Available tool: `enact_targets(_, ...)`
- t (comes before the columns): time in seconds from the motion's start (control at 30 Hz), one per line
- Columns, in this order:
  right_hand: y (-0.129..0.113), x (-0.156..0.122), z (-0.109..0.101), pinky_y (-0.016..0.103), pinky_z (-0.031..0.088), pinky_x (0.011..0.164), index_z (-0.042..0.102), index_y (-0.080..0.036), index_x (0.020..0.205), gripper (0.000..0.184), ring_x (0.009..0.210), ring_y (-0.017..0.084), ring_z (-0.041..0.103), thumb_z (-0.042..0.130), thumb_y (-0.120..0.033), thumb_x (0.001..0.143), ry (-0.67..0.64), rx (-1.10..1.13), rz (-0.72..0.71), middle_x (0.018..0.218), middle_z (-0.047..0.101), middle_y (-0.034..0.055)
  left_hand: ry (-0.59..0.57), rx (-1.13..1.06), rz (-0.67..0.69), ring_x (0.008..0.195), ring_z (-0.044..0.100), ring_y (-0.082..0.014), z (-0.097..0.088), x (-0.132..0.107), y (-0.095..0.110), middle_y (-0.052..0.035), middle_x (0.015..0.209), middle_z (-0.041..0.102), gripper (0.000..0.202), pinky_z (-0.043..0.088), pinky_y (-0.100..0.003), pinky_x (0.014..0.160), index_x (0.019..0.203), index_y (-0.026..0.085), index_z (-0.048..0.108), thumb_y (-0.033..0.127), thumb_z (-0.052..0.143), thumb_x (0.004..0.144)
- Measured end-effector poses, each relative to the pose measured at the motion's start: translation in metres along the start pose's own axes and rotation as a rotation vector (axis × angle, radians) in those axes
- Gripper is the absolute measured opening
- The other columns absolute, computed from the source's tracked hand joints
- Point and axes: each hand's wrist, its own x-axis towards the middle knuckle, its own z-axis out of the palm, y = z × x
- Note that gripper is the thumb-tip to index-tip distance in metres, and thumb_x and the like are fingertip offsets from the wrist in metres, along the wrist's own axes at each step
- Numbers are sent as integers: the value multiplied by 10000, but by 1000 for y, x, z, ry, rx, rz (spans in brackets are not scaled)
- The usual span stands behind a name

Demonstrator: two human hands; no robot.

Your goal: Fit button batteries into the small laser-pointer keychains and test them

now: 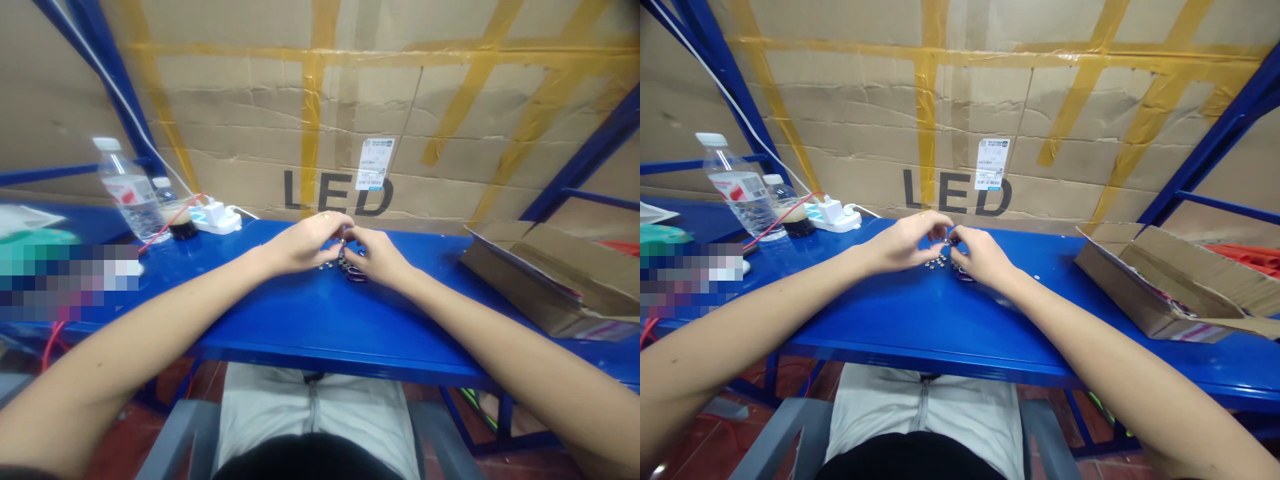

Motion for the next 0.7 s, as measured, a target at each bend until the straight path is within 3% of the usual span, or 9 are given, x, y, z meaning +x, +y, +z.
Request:
enact_targets(0.23, -1, -1, 3, 307, 472, 779, 634, -163, 1022, 225, 867, 210, 661, 554, -127, 815, 24, 49, -69, 1016, 724, 89, -60, -1, 12, 890, 615, -174, 1, 0, -1, -80, 959, 645, 242, 515, -308, 809, 1114, 144, 537, 120, 549, 874)
enact_targets(0.57, -3, 0, 3, 288, 463, 735, 611, -177, 904, 115, 786, 183, 645, 553, -152, 809, 31, 136, 15, 886, 713, 54, -32, 36, 65, 924, 599, -179, 3, -1, -4, -91, 988, 627, 259, 513, -327, 846, 1165, 153, 576, 125, 523, 914)
enact_targets(0.7, -3, 1, 3, 274, 445, 685, 589, -185, 846, 51, 731, 170, 617, 560, -175, 805, 30, 146, 49, 829, 697, 42, 6, 32, 60, 885, 599, -168, 6, -3, -9, -91, 978, 601, 176, 517, -321, 815, 1068, 164, 642, 163, 523, 939)
